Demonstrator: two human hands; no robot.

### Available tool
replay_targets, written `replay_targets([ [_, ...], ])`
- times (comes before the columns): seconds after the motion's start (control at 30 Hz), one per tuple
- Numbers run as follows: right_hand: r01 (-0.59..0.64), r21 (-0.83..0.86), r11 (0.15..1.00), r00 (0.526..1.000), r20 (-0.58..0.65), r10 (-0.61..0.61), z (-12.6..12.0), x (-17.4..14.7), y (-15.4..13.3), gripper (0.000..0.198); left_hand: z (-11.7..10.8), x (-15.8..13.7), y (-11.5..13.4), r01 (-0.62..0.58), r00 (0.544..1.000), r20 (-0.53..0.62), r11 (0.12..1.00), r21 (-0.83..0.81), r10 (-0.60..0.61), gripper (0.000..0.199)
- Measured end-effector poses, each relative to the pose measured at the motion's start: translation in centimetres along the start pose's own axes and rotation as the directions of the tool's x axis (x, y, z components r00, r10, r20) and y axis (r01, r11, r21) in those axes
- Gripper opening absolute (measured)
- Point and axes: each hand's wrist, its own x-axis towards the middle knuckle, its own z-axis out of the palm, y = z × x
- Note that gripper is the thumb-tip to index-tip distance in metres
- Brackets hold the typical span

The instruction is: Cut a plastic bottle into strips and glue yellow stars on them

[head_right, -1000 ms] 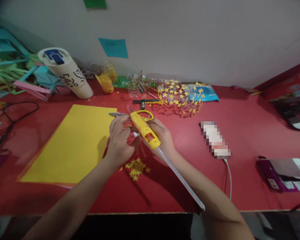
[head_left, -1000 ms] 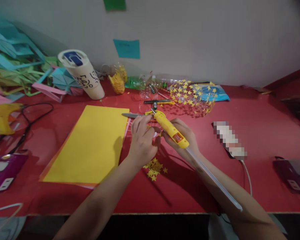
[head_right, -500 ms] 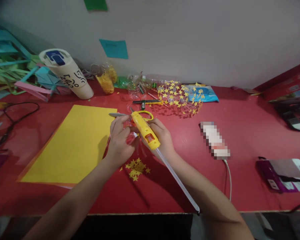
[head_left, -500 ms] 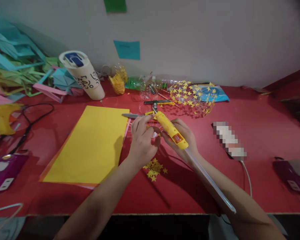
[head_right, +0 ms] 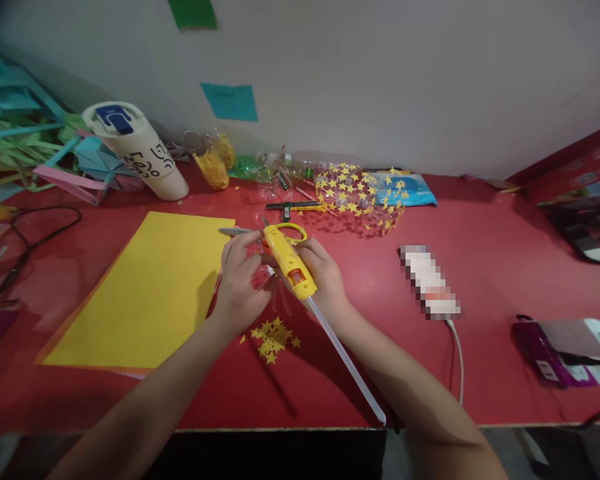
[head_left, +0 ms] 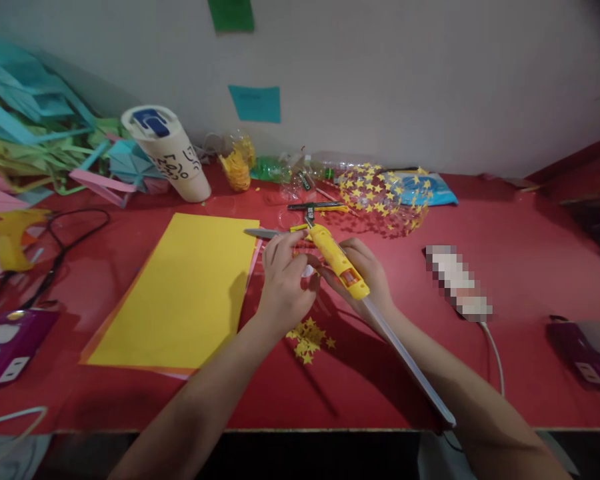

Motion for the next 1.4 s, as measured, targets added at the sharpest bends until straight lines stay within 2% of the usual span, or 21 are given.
replay_targets([
  [0.2,-0.023,0.007,1.000,1.000,0.001,0.023,-0.2,0.2,-0.3,0.023,0.0,0.0,-0.1,0.013,1.000,0.009,1.000,-0.002,-0.013,0.016],
  [0.3,-0.038,-0.014,0.999,0.998,-0.045,0.037,-1.0,0.4,-0.7,0.021,-0.1,0.1,-0.1,0.006,1.000,0.020,1.000,0.014,-0.006,0.012],
  [0.47,-0.139,-0.016,0.990,0.983,-0.126,0.136,-2.5,0.8,-1.0,0.017,-0.5,0.2,0.0,-0.027,0.999,0.038,0.997,0.068,0.025,0.010],
  [0.7,-0.227,0.020,0.974,0.966,-0.125,0.228,-3.2,1.1,-1.0,0.022,-0.7,0.2,-0.1,-0.064,0.997,0.040,0.994,0.086,0.060,0.023],
  [0.87,-0.266,0.035,0.963,0.949,-0.168,0.268,-3.7,1.0,-0.4,0.025,-1.4,0.4,0.5,-0.062,0.996,0.075,0.995,0.080,0.056,0.038],
  [0.93,-0.312,0.063,0.948,0.929,-0.186,0.319,-4.2,1.1,-0.1,0.025,-1.9,0.6,0.7,-0.054,0.995,0.083,0.997,0.048,0.050,0.043],
  [1.0,-0.402,0.131,0.906,0.891,-0.173,0.420,-4.7,1.1,0.2,0.026,-2.6,0.8,0.7,-0.045,0.998,0.048,0.999,0.002,0.045,0.039],
  [1.1,-0.507,0.257,0.823,0.822,-0.143,0.551,-5.4,0.9,0.6,0.027,-3.6,1.3,-0.2,-0.002,0.997,-0.080,0.999,-0.036,0.000,0.016],
  [1.17,-0.532,0.280,0.799,0.805,-0.124,0.580,-5.7,0.6,1.1,0.026,-4.4,1.6,-1.3,0.060,0.988,-0.138,0.998,-0.032,-0.064,0.006],
  [1.27,-0.560,0.207,0.802,0.811,-0.060,0.582,-6.0,-0.3,2.2,0.021,-5.2,1.7,-2.8,0.108,0.982,-0.153,0.993,-0.041,-0.113,0.008],
  [1.4,-0.457,0.012,0.889,0.889,0.030,0.456,-7.0,-1.4,4.2,0.014,-5.7,1.2,-3.9,0.209,0.972,-0.085,0.969,-0.132,-0.221,0.033],
])
